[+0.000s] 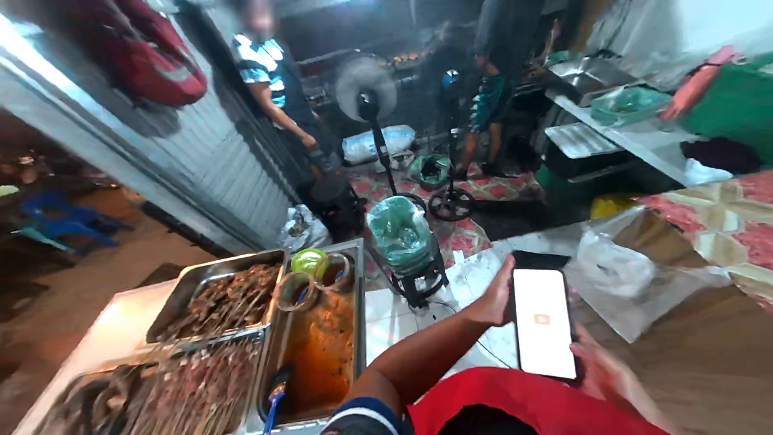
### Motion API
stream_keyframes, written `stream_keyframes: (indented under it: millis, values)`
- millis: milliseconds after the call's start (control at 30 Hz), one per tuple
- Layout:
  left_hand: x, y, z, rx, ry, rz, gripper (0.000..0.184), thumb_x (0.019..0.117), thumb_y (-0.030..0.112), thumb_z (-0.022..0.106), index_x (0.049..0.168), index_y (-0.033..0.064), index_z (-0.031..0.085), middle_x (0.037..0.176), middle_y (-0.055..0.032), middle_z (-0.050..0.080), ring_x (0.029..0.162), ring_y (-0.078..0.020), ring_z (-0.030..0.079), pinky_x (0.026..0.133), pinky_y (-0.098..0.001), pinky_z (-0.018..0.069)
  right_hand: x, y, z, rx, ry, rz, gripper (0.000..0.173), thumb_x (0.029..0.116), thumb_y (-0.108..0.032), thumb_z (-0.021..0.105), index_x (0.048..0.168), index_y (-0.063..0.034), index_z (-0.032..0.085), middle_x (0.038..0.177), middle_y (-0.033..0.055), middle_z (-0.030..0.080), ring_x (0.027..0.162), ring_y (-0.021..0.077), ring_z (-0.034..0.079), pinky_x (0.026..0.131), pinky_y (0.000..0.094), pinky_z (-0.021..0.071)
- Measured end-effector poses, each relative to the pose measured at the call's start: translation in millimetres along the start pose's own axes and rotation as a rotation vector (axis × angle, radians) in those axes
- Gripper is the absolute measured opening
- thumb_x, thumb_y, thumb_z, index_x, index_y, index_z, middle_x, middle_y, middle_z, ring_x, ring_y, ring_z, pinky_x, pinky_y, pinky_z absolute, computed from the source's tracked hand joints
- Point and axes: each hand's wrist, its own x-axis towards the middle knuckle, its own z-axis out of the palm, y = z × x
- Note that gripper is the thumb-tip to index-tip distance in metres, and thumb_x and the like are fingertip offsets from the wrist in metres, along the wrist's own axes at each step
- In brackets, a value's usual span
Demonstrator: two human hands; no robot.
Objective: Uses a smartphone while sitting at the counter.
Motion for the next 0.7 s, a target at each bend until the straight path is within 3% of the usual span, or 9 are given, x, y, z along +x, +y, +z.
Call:
stream_keyframes:
  millis: [100, 267, 333, 600, 700]
  values:
    - [-0.9, -3.8, -2.6, -0.099, -0.101, 0.035, 0.094, 0.0994, 0.067, -0.005, 0.128, 0.0034, 0.059, 0.109, -0.0148, 0.074, 0.099, -0.0252, 0.073, 0.085, -0.0403, 0.062, -1.6, 3.1, 2.7, 0.035, -0.025, 0.011, 0.062, 0.0888, -0.017, 0.053, 0.148, -0.0141, 0.035, 0.119, -0.0017, 0.07, 0.105, 0.0094, 0.07, 0.088, 0.0325, 0.0619]
    - [5.5, -14.6, -18.9, -0.081, -0.188, 0.024, 0.11, 0.0896, 0.086, 0.007, 0.138, 0.0008, 0.057, 0.115, -0.0182, 0.072, 0.106, -0.0278, 0.072, 0.093, -0.0434, 0.0597, 2.3, 13.8, -0.3, 0.118, -0.075, 0.002, 0.062, 0.0889, -0.012, 0.054, 0.147, -0.011, 0.032, 0.121, 0.0023, 0.068, 0.108, 0.0138, 0.069, 0.092, 0.0371, 0.0598]
    - [3.5, -16.3, -21.0, -0.063, -0.194, 0.022, 0.11, 0.0891, 0.086, 0.007, 0.139, 0.0016, 0.056, 0.115, -0.0184, 0.072, 0.106, -0.028, 0.071, 0.093, -0.0436, 0.0595, 2.1, 16.3, 1.6, 0.096, -0.045, 0.005, 0.063, 0.0859, -0.013, 0.056, 0.145, -0.01, 0.034, 0.118, 0.0009, 0.068, 0.106, 0.012, 0.069, 0.09, 0.035, 0.0599]
    - [-0.3, -17.1, -17.2, -0.078, -0.17, -0.012, 0.112, 0.0885, 0.086, 0.002, 0.137, 0.0021, 0.058, 0.112, -0.0199, 0.072, 0.101, -0.0287, 0.072, 0.088, -0.0427, 0.0612, -3.5, 20.8, 0.1, 0.152, -0.077, -0.016, 0.058, 0.089, -0.008, 0.05, 0.145, -0.0097, 0.032, 0.122, 0.0023, 0.066, 0.11, 0.0128, 0.068, 0.094, 0.0354, 0.0581]
    - [0.7, -19.7, -16.6, -0.097, -0.196, -0.017, 0.113, 0.087, 0.089, 0.006, 0.139, 0.0026, 0.057, 0.111, -0.0197, 0.072, 0.1, -0.0286, 0.073, 0.088, -0.043, 0.0613, -4.1, 23.7, -4.1, 0.177, -0.095, -0.016, 0.061, 0.0885, -0.009, 0.053, 0.145, -0.0099, 0.031, 0.123, 0.0029, 0.066, 0.111, 0.0141, 0.068, 0.095, 0.0371, 0.0582]
